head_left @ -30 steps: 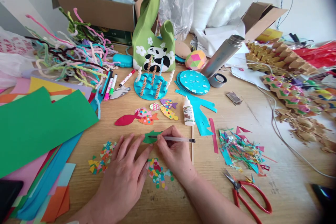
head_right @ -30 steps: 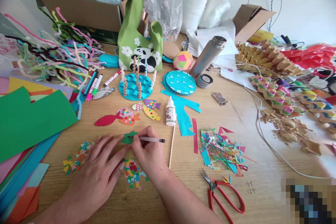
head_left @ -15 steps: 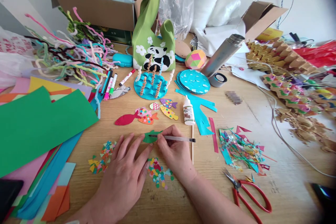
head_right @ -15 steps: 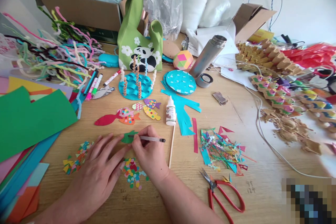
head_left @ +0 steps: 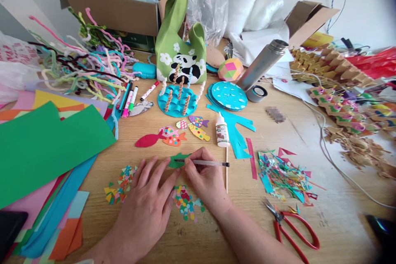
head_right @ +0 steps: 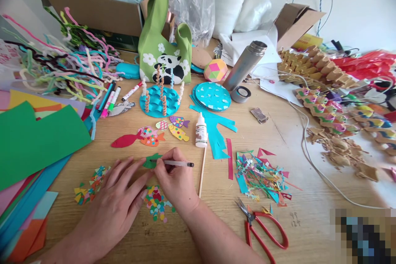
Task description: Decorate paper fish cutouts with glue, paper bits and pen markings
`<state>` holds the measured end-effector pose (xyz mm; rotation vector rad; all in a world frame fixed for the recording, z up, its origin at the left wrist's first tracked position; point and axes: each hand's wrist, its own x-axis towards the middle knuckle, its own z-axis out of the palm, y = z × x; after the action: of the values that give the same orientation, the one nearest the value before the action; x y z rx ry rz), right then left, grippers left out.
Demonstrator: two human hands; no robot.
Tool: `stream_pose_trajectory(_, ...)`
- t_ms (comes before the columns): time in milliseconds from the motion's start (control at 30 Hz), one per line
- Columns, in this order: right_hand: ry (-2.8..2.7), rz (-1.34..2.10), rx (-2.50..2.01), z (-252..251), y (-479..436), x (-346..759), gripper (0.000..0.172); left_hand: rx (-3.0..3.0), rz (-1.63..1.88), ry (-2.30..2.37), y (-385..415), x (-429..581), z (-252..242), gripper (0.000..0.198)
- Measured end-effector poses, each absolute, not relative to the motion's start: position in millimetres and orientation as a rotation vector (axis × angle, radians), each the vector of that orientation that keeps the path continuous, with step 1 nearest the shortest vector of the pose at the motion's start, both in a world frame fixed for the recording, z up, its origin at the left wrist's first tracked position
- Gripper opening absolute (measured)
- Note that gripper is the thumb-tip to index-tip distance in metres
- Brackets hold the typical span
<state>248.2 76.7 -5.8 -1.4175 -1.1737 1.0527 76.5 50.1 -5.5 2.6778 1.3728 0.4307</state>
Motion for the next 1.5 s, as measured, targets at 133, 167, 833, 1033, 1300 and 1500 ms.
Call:
stream_pose_trajectory(133,-1.175,1.039,-1.418,-6.5,77.4,248.4,0.015,2.677,0.419,1.381,49.6,76.0,-4.9,0.047)
stream_pose_trajectory(167,-1.175,1.038,-1.419,-6.3,77.4,248.4,0.015,2.674,0.417,1.381,49.6,75.9,-4.6,0.047)
stream_pose_trajectory(833,-1.173,1.065,-1.404,-2.1,76.9,248.4,0.014,2.68,0.436,1.373,50.0,76.3,-4.9,0.044)
stream_pose_trajectory(1033,-1.176,1.051,-1.397,-3.2,77.5,248.6,0.014,2.69,0.432,1.372,50.1,76.8,-4.3,0.045)
stream_pose_trajectory(1300,-1.172,1.055,-1.393,-1.4,76.5,248.4,0.014,2.689,0.427,1.375,49.7,76.2,-4.0,0.046)
stream_pose_trajectory(1500,-1.161,1.063,-1.392,-1.4,76.3,248.3,0.015,2.688,0.445,1.373,51.0,76.1,-5.0,0.044)
